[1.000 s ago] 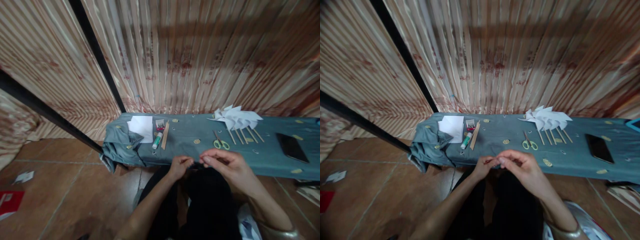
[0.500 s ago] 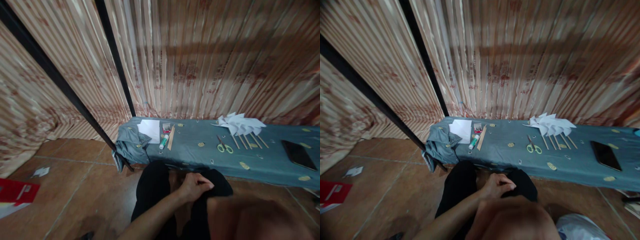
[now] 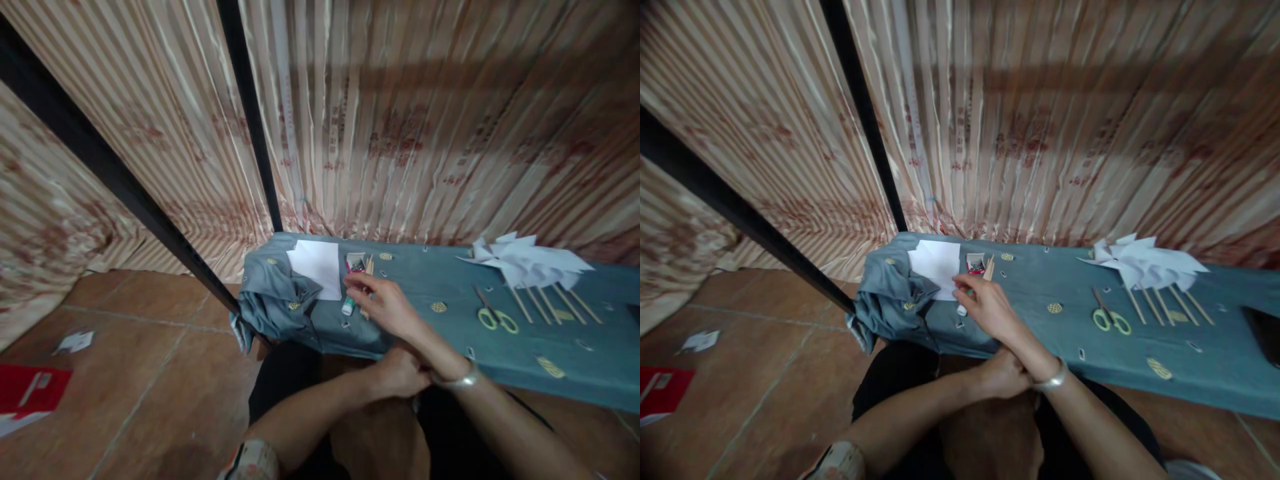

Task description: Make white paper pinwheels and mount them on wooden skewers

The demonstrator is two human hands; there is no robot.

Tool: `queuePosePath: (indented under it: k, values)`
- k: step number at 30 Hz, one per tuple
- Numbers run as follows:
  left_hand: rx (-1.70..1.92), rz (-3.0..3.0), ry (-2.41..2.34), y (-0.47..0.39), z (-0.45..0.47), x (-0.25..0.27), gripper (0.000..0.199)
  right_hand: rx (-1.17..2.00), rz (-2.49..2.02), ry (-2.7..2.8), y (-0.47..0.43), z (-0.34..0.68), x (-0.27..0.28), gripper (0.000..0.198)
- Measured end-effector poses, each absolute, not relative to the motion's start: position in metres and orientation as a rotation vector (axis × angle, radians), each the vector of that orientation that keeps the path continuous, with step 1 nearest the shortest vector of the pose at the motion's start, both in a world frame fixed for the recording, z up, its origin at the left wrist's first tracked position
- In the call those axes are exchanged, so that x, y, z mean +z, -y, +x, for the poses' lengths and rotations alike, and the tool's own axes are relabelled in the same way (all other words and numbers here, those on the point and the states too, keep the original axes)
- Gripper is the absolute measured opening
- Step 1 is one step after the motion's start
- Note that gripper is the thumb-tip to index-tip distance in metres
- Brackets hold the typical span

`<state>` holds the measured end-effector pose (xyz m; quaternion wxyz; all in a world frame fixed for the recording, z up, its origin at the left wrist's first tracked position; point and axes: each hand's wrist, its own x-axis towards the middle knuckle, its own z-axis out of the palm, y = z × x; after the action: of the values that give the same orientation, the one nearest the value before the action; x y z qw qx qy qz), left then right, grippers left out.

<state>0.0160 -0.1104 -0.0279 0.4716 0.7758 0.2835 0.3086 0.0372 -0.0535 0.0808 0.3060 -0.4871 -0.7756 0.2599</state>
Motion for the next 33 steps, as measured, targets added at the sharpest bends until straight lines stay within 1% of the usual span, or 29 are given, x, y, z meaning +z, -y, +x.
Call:
queuePosePath:
  k: [1, 3, 6, 8, 11, 14, 24, 33]
  values:
    - [0.683, 1.941, -0.697, 0.112, 0.012, -0.034, 0.028, 0.585, -1.322, 2.200, 0.035, 0.026, 0.070, 0.030]
    - [0.473, 2.010, -0.680, 0.119, 0.006, -0.047, 0.019, 0.384, -1.384, 2.425, 0.002, 0.006, 0.048, 0.040]
    - [0.355, 2.102, -0.624, 0.128, 0.001, -0.060, 0.014, 0.181, -1.410, 2.612, -0.032, -0.015, 0.021, 0.048]
    - [0.329, 2.145, -0.553, 0.130, -0.001, -0.063, 0.014, 0.038, -1.412, 2.719, -0.044, -0.022, 0.010, 0.047]
    - [0.331, 2.221, -0.490, 0.128, -0.005, -0.060, 0.017, -0.118, -1.376, 2.879, -0.051, -0.028, 0.008, 0.035]
    - [0.330, 2.245, -0.484, 0.127, -0.010, -0.054, 0.020, -0.131, -1.329, 2.975, -0.048, -0.033, 0.013, 0.028]
    - [0.305, 2.254, -0.394, 0.139, -0.009, -0.040, 0.017, -0.126, -1.375, 3.003, -0.026, -0.035, 0.021, 0.029]
    - [0.375, 2.230, -0.407, 0.133, -0.011, -0.035, 0.016, -0.023, -1.537, 2.892, -0.037, -0.030, 0.035, 0.033]
